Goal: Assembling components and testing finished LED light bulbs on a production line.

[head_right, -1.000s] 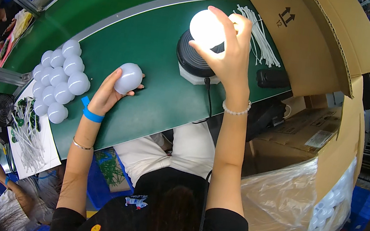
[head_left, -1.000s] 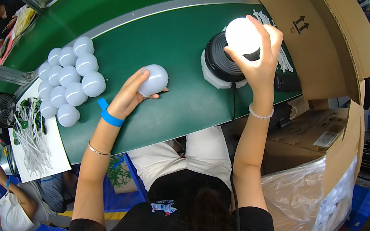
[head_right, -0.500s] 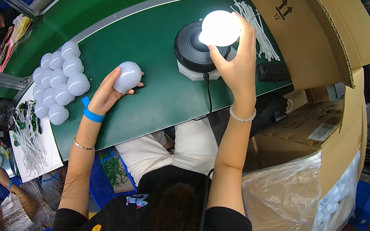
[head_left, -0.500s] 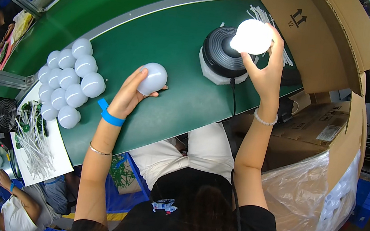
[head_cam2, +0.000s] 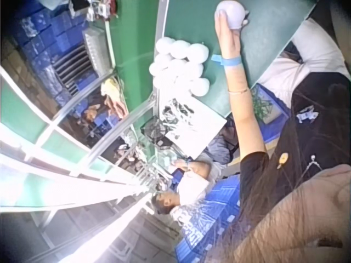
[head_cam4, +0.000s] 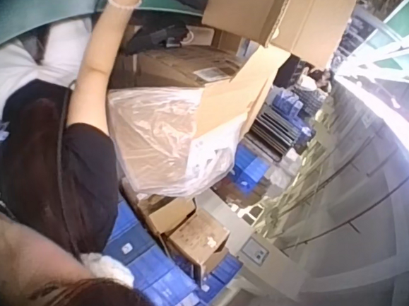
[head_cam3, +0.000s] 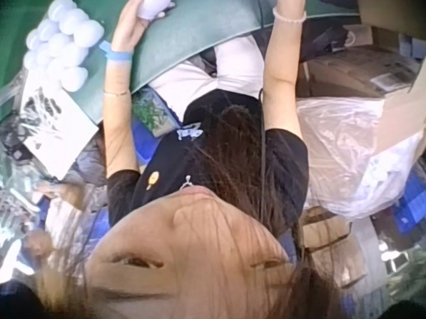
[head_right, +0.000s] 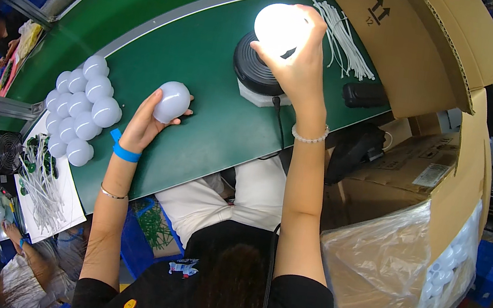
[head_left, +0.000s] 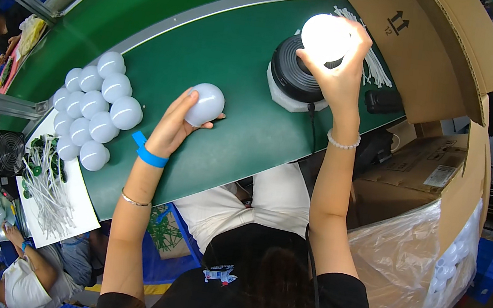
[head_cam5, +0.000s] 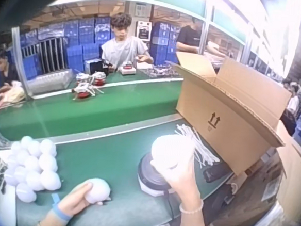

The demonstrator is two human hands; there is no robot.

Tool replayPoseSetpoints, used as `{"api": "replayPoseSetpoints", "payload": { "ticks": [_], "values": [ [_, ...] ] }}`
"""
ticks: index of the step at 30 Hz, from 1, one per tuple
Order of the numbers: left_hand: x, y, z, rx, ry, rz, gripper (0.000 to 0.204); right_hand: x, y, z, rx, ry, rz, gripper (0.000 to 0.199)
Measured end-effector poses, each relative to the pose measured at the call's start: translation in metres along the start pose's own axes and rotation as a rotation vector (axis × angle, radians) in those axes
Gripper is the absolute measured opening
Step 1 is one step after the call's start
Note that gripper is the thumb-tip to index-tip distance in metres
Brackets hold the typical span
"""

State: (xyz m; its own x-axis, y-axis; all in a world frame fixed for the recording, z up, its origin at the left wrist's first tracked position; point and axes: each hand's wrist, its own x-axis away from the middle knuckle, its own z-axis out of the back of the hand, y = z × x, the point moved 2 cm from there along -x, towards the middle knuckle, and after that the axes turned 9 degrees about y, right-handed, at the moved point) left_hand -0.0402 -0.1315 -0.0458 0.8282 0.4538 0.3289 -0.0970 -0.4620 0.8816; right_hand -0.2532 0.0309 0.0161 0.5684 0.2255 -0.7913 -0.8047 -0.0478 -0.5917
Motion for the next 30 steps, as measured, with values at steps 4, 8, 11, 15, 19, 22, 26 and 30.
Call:
{"api": "replayPoseSetpoints", "payload": {
  "ticks": [4, 8, 11, 15, 19, 22, 26, 30],
  "values": [
    [0.001, -0.001, 0.002, 0.005, 0.024, 0.005, 0.046, 0.0, -0.004, 0.002, 0.139, -0.038, 0.023, 0.071],
    [0.001, 0.001, -0.001, 0.003, 0.023, 0.005, 0.046, 0.01, 0.001, 0.016, 0.197, 0.006, 0.045, 0.071],
    [0.001, 0.001, -0.001, -0.004, 0.023, 0.0, 0.046, 0.013, -0.011, 0.022, 0.22, -0.021, 0.141, 0.068],
    [0.0, 0.001, -0.001, -0.015, 0.021, 0.001, 0.045, 0.011, -0.021, 0.02, 0.263, -0.073, 0.165, 0.067],
    [0.001, 0.0, 0.001, -0.005, 0.021, 0.0, 0.044, 0.003, -0.016, 0.004, 0.245, -0.072, 0.173, 0.07],
    [-0.001, -0.002, 0.002, 0.003, 0.016, 0.002, 0.044, -0.002, -0.008, -0.002, 0.119, -0.041, 0.166, 0.069],
    [-0.001, 0.0, 0.0, -0.004, 0.006, -0.003, 0.044, 0.001, -0.006, -0.001, -0.007, 0.012, 0.046, 0.068],
    [0.0, 0.0, 0.0, -0.007, 0.011, -0.003, 0.044, 0.007, -0.001, 0.006, 0.124, -0.02, -0.033, 0.074]
  ]
}}
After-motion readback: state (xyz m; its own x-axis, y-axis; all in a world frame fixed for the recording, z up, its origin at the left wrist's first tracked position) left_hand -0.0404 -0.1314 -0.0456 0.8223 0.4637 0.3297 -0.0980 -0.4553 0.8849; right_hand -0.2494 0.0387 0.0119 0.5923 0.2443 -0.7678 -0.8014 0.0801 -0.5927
